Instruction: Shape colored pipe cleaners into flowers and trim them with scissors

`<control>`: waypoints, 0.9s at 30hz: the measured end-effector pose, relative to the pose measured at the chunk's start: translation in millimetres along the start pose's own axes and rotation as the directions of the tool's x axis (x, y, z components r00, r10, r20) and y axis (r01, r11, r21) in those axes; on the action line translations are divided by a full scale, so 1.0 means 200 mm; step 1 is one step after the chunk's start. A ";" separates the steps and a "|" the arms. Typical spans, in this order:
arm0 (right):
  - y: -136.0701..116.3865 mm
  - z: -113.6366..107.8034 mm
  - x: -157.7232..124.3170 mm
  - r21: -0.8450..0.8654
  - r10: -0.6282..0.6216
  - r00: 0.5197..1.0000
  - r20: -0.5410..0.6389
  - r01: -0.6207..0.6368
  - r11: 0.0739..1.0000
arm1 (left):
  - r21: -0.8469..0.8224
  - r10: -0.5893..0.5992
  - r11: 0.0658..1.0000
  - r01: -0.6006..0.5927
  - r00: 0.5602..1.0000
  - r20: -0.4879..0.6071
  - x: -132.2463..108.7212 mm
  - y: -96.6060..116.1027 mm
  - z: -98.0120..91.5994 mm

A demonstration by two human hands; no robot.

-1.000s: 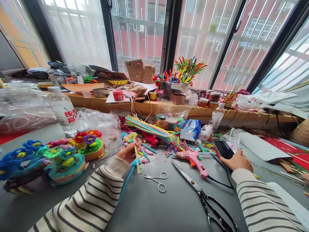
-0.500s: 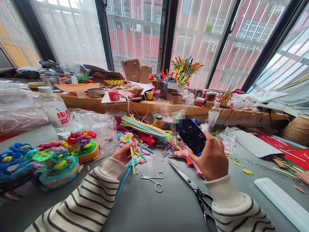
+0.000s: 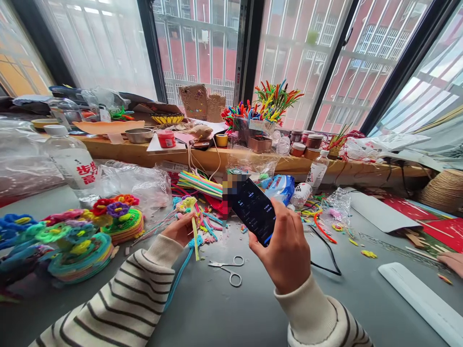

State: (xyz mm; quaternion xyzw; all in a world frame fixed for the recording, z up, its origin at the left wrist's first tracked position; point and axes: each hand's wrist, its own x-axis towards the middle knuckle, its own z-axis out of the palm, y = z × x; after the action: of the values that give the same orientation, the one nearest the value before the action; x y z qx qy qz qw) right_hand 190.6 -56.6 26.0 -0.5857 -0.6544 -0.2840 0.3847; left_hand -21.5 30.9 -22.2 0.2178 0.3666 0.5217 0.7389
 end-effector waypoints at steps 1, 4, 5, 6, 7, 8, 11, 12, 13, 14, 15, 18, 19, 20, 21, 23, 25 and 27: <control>-0.01 0.00 0.00 -0.001 -0.004 1.000 0.008 0.004 1.000 | 0.002 -0.002 1.000 0.002 1.000 -0.001 0.00 0.00 0.00; -0.02 0.00 0.00 -0.003 -0.008 1.000 0.027 0.008 1.000 | 0.001 -0.003 1.000 0.003 1.000 -0.002 0.00 0.00 0.00; -0.03 -0.01 0.00 -0.002 -0.007 1.000 0.030 0.007 1.000 | -0.001 -0.002 1.000 0.002 1.000 0.001 0.00 0.00 0.00; -0.03 -0.01 0.00 -0.001 -0.004 1.000 0.030 0.004 1.000 | -0.004 -0.002 1.000 0.002 1.000 0.004 0.00 -0.01 0.00; -0.03 -0.01 0.00 0.000 -0.001 1.000 0.030 0.001 1.000 | -0.008 0.001 1.000 -0.001 1.000 0.006 0.00 -0.01 0.00; -0.03 -0.01 0.00 0.002 0.002 1.000 0.029 -0.002 1.000 | -0.011 0.004 1.000 -0.004 1.000 0.007 0.00 -0.01 0.00; -0.02 -0.01 0.00 -0.002 0.010 1.000 0.024 -0.010 1.000 | -0.004 -0.001 1.000 0.001 1.000 0.001 0.00 -0.01 -0.01; -0.01 -0.01 0.00 -0.005 0.012 1.000 0.023 -0.012 1.000 | 0.002 -0.007 1.000 0.007 1.000 -0.001 0.00 -0.01 0.00; -0.01 -0.01 -0.01 -0.008 0.014 1.000 0.023 -0.014 1.000 | 0.007 -0.012 1.000 0.012 1.000 -0.002 0.00 0.00 0.00; -0.01 -0.01 -0.01 -0.010 0.016 1.000 0.023 -0.016 1.000 | 0.012 -0.015 1.000 0.015 1.000 -0.003 0.00 0.00 0.00; -0.01 -0.01 -0.01 -0.012 0.018 1.000 0.025 -0.018 1.000 | 0.014 -0.015 1.000 0.015 1.000 -0.006 -0.01 0.00 0.00; 0.00 -0.02 -0.01 -0.019 0.043 0.998 0.041 -0.042 0.999 | 0.021 -0.012 1.000 0.012 1.000 -0.029 -0.01 0.00 0.01; 0.03 -0.02 -0.01 -0.023 0.064 0.997 0.052 -0.063 0.998 | 0.023 -0.013 1.000 0.014 0.999 -0.036 -0.01 0.00 0.01; 0.06 -0.02 -0.01 -0.028 0.086 0.995 0.058 -0.085 0.996 | 0.026 -0.012 1.000 0.013 0.999 -0.040 -0.01 0.00 0.01; 0.11 -0.02 0.00 -0.038 0.117 0.990 0.076 -0.114 0.993 | 0.028 -0.007 1.000 0.008 0.999 -0.037 -0.01 0.00 0.01; 0.24 -0.02 0.00 -0.094 0.207 0.973 0.097 -0.198 0.976 | 0.030 0.000 1.000 0.000 1.000 -0.022 -0.01 0.00 0.01; 0.40 -0.01 -0.01 -0.199 0.345 0.930 0.130 -0.317 0.927 | 0.036 0.001 0.999 0.000 1.000 -0.018 0.00 -0.01 0.00; 0.55 0.01 -0.04 -0.286 0.468 0.860 0.204 -0.405 0.869 | 0.040 0.006 0.999 -0.005 1.000 -0.018 0.00 -0.01 0.00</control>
State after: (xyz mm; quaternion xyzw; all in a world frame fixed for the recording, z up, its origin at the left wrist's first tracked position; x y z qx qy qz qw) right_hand 298.5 -42.4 10.0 -0.7931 -0.5114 -0.1821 0.2762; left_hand -20.6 30.6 -23.6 0.2287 0.3832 0.5184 0.7295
